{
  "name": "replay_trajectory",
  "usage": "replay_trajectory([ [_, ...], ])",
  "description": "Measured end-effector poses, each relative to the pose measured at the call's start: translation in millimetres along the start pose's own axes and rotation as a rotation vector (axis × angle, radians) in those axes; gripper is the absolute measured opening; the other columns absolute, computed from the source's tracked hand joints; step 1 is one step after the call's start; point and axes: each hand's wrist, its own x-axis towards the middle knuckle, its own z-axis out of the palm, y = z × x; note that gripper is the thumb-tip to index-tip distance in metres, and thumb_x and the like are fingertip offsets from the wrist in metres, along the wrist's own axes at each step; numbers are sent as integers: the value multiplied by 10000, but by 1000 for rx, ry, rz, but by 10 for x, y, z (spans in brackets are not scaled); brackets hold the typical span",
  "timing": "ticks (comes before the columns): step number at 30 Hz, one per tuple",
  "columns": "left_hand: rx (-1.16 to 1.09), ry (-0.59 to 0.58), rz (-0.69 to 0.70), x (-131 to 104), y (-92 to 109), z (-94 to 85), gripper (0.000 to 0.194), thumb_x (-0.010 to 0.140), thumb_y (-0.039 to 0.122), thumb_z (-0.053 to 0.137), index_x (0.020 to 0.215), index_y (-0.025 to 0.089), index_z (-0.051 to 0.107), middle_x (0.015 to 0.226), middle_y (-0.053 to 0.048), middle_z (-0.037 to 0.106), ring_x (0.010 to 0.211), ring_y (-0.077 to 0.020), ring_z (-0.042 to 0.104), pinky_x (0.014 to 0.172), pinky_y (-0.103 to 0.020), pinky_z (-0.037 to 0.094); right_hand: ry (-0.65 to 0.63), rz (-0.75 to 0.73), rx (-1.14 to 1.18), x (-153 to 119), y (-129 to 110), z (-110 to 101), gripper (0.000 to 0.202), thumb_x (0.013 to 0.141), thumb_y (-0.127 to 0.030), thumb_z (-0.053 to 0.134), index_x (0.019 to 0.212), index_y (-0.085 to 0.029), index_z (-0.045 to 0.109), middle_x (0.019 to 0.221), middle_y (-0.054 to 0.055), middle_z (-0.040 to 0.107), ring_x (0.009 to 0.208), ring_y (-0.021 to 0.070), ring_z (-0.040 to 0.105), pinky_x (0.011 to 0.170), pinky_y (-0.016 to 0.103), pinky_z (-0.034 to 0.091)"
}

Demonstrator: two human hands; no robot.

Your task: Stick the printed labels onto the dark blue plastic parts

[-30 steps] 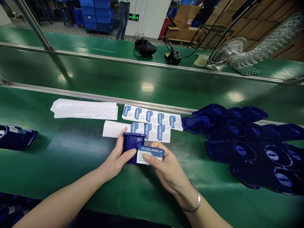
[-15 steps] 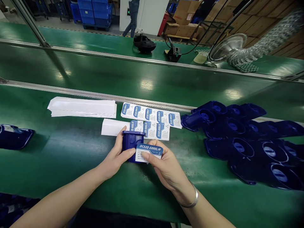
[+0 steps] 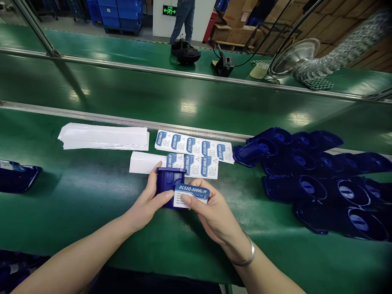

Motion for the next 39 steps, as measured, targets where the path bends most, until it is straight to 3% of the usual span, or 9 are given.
replay_trajectory([
  [16, -3, 4, 3, -8, 26, 7, 854, 948, 408, 633, 1612, 412, 96, 1668, -18, 305, 1497, -335, 331, 1204, -486, 327, 0, 22, 6, -4, -15, 6, 363, 788, -327, 942, 837, -178, 615, 804, 0, 608, 747, 129, 516, 707, 204, 461],
  [21, 4, -46, -3, -4, 33, -5, 897, 939, 359, 661, 1611, 416, 69, 1661, -25, 317, 1497, -315, 334, 1208, -470, 319, -3, 19, 11, -16, -17, 1, 372, 789, -336, 940, 836, -181, 605, 809, 0, 604, 752, 132, 512, 713, 208, 450],
  [39, -20, -35, 12, -11, 10, -19, 795, 960, 340, 629, 1595, 441, 162, 1663, 7, 316, 1501, -320, 322, 1202, -463, 334, 21, 26, -36, -12, -26, 1, 416, 750, -398, 952, 815, -186, 600, 769, -5, 551, 723, 148, 469, 682, 235, 418],
])
